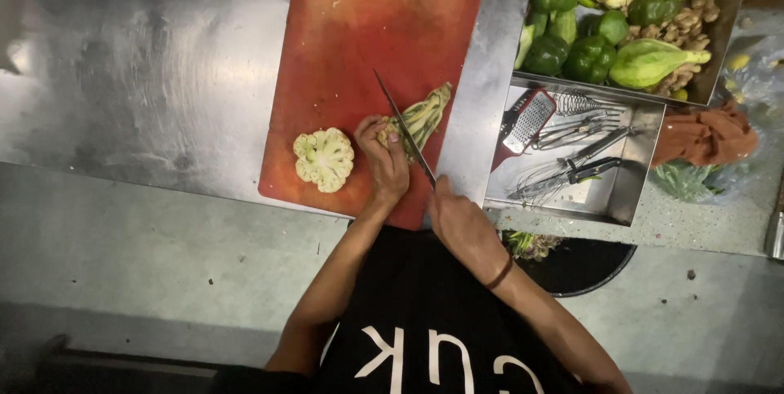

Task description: Cutting and preparing cauliflower florets on a cutting board in a kitchen.

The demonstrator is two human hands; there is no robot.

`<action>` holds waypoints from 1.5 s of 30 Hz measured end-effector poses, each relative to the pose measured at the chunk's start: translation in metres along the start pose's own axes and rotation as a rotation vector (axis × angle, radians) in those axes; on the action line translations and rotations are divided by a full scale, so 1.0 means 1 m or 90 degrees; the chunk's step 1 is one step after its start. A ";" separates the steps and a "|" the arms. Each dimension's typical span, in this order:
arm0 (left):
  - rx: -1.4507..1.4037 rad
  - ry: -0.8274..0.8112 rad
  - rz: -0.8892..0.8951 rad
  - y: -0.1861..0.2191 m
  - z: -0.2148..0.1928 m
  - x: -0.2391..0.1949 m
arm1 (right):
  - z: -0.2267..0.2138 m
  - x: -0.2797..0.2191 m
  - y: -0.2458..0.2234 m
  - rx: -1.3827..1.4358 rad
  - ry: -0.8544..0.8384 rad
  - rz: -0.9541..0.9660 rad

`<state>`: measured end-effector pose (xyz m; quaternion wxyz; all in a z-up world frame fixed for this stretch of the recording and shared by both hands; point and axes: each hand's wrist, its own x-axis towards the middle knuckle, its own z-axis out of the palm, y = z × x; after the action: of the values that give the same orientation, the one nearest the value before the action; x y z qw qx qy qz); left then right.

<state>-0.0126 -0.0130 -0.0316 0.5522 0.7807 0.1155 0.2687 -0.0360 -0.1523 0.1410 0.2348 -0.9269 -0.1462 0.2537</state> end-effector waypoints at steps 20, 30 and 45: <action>-0.027 0.054 -0.017 0.006 0.001 0.015 | -0.042 -0.047 0.020 0.007 -0.053 0.070; -0.019 0.016 -0.017 0.004 0.002 0.003 | -0.048 -0.065 0.027 -0.187 -0.082 -0.143; 0.071 0.023 0.061 -0.003 0.006 0.000 | -0.009 0.034 0.023 -0.015 -0.159 0.003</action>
<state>-0.0095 -0.0165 -0.0359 0.4922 0.8098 0.1030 0.3021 0.0007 -0.1614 0.1222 0.2035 -0.8912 -0.1749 0.3658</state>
